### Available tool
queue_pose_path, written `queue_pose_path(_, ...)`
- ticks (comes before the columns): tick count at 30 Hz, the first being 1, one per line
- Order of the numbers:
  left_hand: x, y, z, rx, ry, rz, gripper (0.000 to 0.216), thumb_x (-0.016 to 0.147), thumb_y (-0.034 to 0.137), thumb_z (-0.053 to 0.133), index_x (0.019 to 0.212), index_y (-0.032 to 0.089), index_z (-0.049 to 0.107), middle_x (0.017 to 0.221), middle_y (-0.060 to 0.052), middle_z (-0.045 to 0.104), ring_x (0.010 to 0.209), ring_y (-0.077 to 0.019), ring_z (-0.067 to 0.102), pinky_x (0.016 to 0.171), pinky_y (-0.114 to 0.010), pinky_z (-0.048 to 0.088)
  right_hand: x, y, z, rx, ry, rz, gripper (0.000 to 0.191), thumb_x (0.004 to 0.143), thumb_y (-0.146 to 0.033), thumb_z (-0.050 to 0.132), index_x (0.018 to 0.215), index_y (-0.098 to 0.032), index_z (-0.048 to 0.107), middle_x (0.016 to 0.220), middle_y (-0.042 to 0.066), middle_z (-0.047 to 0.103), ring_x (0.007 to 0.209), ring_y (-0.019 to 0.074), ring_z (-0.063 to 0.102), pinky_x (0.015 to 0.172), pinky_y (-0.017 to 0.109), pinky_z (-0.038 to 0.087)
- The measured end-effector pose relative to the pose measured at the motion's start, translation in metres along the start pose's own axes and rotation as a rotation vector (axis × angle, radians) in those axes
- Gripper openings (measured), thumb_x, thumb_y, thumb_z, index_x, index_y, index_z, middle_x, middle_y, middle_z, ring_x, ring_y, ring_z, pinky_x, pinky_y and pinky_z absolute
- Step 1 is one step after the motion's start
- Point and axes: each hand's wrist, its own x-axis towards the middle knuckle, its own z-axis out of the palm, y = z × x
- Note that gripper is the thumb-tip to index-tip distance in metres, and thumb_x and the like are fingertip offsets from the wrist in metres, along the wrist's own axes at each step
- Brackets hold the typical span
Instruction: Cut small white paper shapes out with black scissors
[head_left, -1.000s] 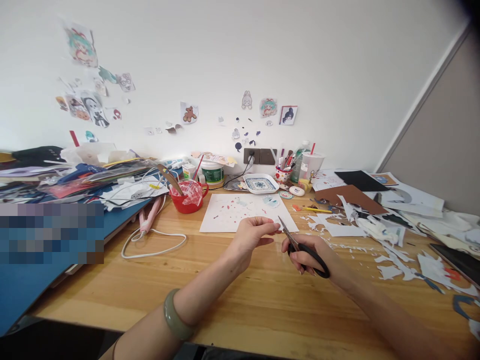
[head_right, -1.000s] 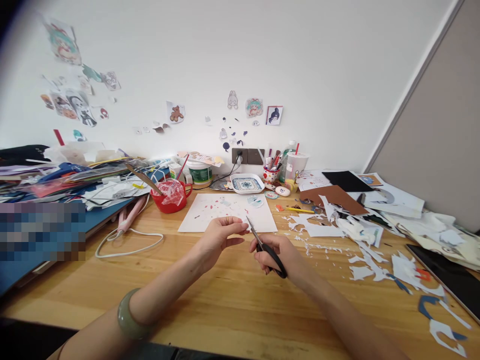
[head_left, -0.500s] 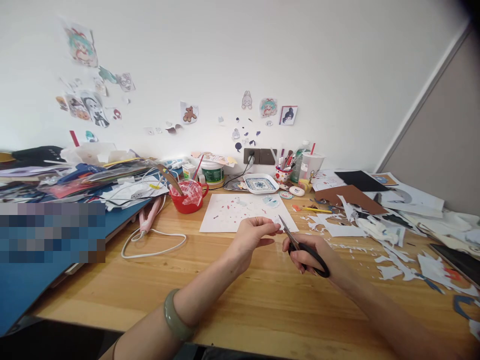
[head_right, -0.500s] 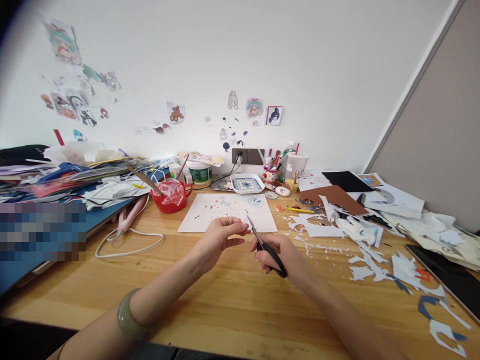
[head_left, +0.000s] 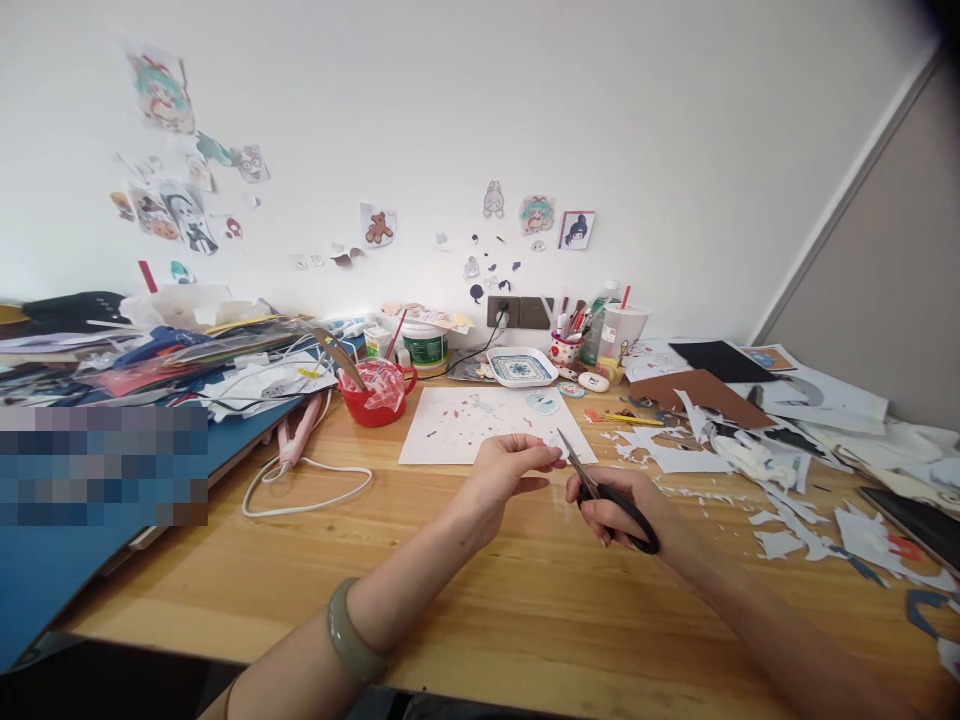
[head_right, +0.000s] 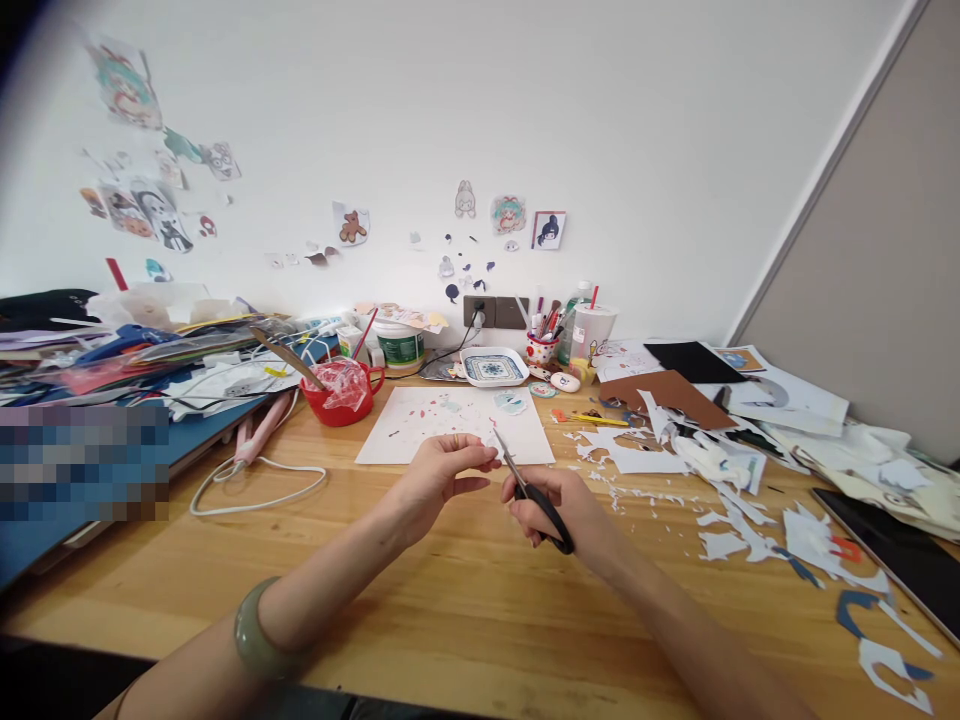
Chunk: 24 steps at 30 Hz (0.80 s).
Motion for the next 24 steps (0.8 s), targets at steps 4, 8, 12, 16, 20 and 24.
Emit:
queue_pose_path(4,0.0000,-0.0009,-0.0007,0.000,-0.001,-0.004,0.020,0.057,0.031,0.066,0.063,0.014,0.058,0.071,-0.003,0.058,0.075,-0.0130,0.052,0.067,-0.025,0.040,-0.0007,-0.0020,0.0009,0.007,-0.001,0.009,0.013,0.066,-0.013,0.044,0.075,-0.017,0.052,0.048,-0.007,0.043,0.041,0.0055,0.042,0.035,0.015,0.026)
queue_pose_path(8,0.0012,-0.0005,-0.0011,-0.003,0.005,-0.006,0.020,0.058,0.031,0.066,0.064,0.015,0.058,0.072,-0.003,0.059,0.075,-0.0132,0.053,0.067,-0.025,0.040,-0.0007,-0.0028,0.0009,0.001,0.007,0.013,0.013,0.065,-0.011,0.043,0.073,-0.017,0.052,0.048,-0.007,0.043,0.041,0.0047,0.042,0.036,0.015,0.027)
queue_pose_path(12,0.0020,0.0001,-0.0014,0.003,-0.001,-0.007,0.019,0.058,0.031,0.065,0.065,0.014,0.058,0.073,-0.003,0.059,0.076,-0.0128,0.052,0.067,-0.025,0.040,-0.0001,-0.0020,0.0004,-0.001,0.003,0.007,0.012,0.064,-0.011,0.043,0.072,-0.016,0.051,0.046,-0.007,0.043,0.040,0.0050,0.041,0.036,0.015,0.028)
queue_pose_path(16,0.0013,0.0000,-0.0018,0.010,-0.010,-0.010,0.020,0.058,0.031,0.065,0.065,0.014,0.058,0.072,-0.003,0.059,0.075,-0.0124,0.051,0.067,-0.025,0.040,-0.0005,-0.0007,0.0004,0.012,0.003,-0.010,0.011,0.065,-0.012,0.044,0.071,-0.016,0.052,0.046,-0.007,0.043,0.040,0.0052,0.041,0.039,0.016,0.032)
queue_pose_path(20,0.0012,0.0002,-0.0022,0.016,-0.009,-0.015,0.020,0.058,0.031,0.066,0.066,0.014,0.058,0.072,-0.003,0.059,0.075,-0.0125,0.051,0.067,-0.025,0.040,-0.0011,0.0001,0.0003,0.002,0.001,-0.009,0.010,0.067,-0.013,0.044,0.072,-0.016,0.052,0.046,-0.007,0.043,0.040,0.0055,0.041,0.039,0.016,0.033)
queue_pose_path(24,0.0021,0.0006,-0.0027,0.018,-0.009,-0.012,0.020,0.058,0.031,0.066,0.066,0.014,0.058,0.073,-0.004,0.059,0.075,-0.0120,0.051,0.066,-0.024,0.040,-0.0008,0.0005,-0.0001,-0.016,0.001,-0.006,0.010,0.067,-0.013,0.043,0.071,-0.016,0.052,0.046,-0.007,0.043,0.040,0.0051,0.041,0.039,0.016,0.032)
